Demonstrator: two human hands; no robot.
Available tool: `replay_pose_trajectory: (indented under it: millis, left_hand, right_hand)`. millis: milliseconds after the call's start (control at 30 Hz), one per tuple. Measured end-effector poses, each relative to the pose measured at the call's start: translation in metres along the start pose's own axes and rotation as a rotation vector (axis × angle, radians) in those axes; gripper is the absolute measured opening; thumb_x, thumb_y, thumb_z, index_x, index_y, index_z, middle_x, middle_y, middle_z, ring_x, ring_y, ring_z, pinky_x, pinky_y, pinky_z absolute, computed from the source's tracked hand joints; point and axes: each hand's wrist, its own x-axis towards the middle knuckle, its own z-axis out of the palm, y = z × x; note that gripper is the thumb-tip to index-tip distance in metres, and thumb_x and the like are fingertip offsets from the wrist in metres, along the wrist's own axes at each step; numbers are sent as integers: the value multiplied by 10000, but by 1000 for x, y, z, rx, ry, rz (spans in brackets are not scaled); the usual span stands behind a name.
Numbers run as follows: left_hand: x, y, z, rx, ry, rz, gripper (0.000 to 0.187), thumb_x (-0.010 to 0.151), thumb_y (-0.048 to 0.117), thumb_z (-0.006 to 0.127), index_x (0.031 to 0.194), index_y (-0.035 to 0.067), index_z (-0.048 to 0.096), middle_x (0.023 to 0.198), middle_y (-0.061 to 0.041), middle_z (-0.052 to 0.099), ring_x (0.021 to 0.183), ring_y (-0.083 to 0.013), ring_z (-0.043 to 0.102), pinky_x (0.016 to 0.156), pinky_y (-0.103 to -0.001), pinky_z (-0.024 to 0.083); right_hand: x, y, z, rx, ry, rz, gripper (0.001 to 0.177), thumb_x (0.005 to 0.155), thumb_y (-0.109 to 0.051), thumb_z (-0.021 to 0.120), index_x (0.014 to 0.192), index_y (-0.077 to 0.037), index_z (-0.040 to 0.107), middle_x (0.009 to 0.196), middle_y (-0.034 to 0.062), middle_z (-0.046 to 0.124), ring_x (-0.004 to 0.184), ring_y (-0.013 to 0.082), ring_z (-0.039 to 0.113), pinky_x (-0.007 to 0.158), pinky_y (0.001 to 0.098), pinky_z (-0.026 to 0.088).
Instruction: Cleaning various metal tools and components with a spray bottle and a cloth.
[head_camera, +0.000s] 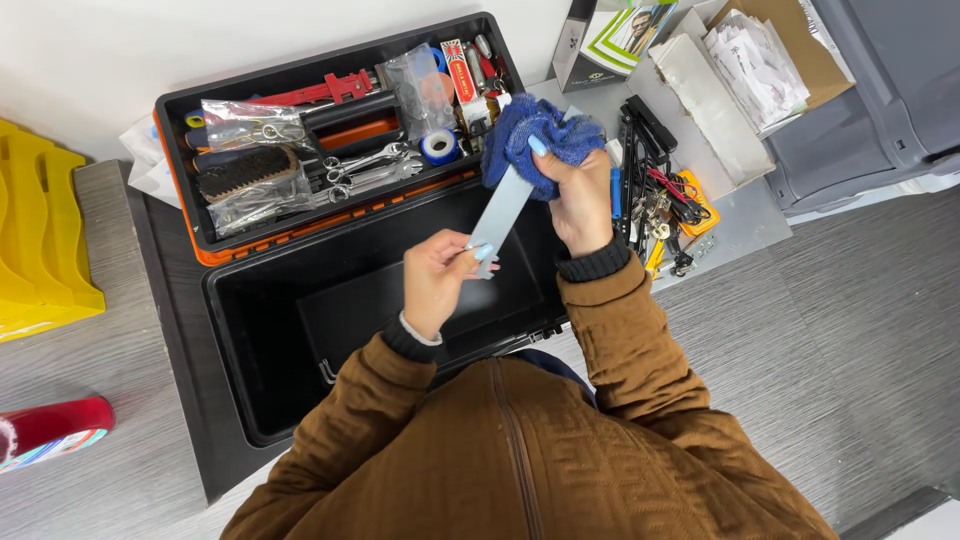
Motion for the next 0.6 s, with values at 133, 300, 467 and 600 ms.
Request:
replay_pose_trajectory:
  millis: [133, 300, 467, 600]
  left_hand:
    - [-5, 26, -18, 237, 75, 87, 85, 956, -2, 689, 1028, -34, 720, 934, -135, 788, 820, -179, 774, 723, -291, 627]
    - [-10, 58, -27, 839, 288, 459, 135, 923, -6, 734, 1057, -5, 750, 913, -127, 755, 752, -217, 724, 670, -303, 572]
    - [-7, 67, 0, 1171, 252, 827, 206, 911, 22, 710, 1114, 39, 739, 1144, -96, 722, 926, -268, 741, 792, -338, 608]
    - [-2, 48, -2, 1303, 142, 980, 252, 887, 58, 713, 1135, 64, 754, 1265, -56, 679, 1013, -281, 709, 833, -367, 615]
  right_hand:
    - [5, -15, -27, -174, -95, -25, 228, 875, 109, 702, 1090, 33, 709, 1055, 74, 756, 956, 173, 726, 929, 338, 596]
    - [-13, -37, -23, -461, -369, -1, 325, 939, 9, 715, 1255, -22, 649, 1163, 24, 720, 1089, 149, 674, 1024, 338, 542]
    - [-43, 32, -11, 97, -317, 155, 305, 1010, -106, 700, 1300, -60, 616, 1182, 16, 702, 1092, 149, 678, 997, 347, 553]
    - [-55, 52, 18, 11, -120, 117, 255, 1016, -38, 684, 1265, -16, 633, 1170, 75, 696, 1051, 171, 682, 939, 361, 579]
